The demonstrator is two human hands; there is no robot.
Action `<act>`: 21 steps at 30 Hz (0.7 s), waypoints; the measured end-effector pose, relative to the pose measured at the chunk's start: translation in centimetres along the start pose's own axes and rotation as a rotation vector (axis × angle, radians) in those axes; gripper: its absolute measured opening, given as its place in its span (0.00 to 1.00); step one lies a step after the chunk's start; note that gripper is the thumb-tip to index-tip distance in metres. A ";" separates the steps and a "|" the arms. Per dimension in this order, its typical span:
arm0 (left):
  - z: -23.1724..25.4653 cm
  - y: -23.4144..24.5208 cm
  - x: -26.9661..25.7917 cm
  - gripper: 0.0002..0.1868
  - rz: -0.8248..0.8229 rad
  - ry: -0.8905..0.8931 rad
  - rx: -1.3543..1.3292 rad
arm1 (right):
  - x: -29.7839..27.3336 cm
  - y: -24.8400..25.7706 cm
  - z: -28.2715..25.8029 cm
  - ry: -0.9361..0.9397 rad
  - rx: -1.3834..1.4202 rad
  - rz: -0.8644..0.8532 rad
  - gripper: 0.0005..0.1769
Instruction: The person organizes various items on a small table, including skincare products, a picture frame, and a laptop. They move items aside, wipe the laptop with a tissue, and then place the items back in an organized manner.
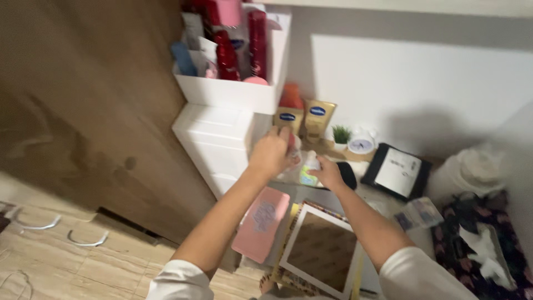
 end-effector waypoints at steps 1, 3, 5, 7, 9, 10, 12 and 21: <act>1.1 1.5 -0.5 0.35 0.055 -0.046 -0.012 | -0.3 0.3 -0.6 0.046 -0.037 0.033 0.34; 3.3 4.4 -1.3 0.34 0.156 -0.132 -0.029 | -0.6 1.2 -2.6 0.085 -0.059 0.064 0.33; 5.4 7.5 -2.1 0.31 0.248 -0.212 -0.037 | -1.3 3.1 -4.9 0.068 -0.032 0.059 0.30; 6.7 11.1 -2.6 0.26 0.339 -0.265 -0.069 | -1.6 6.0 -7.7 0.019 -0.013 0.043 0.28; 7.1 14.5 -2.9 0.20 0.360 -0.246 -0.145 | -2.0 9.6 -11.8 0.073 0.029 0.058 0.28; 6.6 16.3 -2.7 0.17 0.336 -0.203 -0.203 | -2.3 11.6 -14.3 0.154 0.062 0.082 0.29; 6.4 20.2 -2.9 0.16 0.352 -0.210 -0.238 | -3.1 15.5 -19.5 0.289 0.128 0.113 0.30; 3.9 29.6 -2.0 0.16 0.213 -0.242 0.129 | -5.2 21.2 -38.1 0.564 0.301 0.025 0.28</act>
Point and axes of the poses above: each hand's wrist, its own x-axis towards the middle knuckle, its own y-axis out of the back of the hand, z = x × y, the point moved 8 cm from there along x, towards the middle knuckle, and after that the axes turned 5 degrees about -z, right-handed, at the moved point
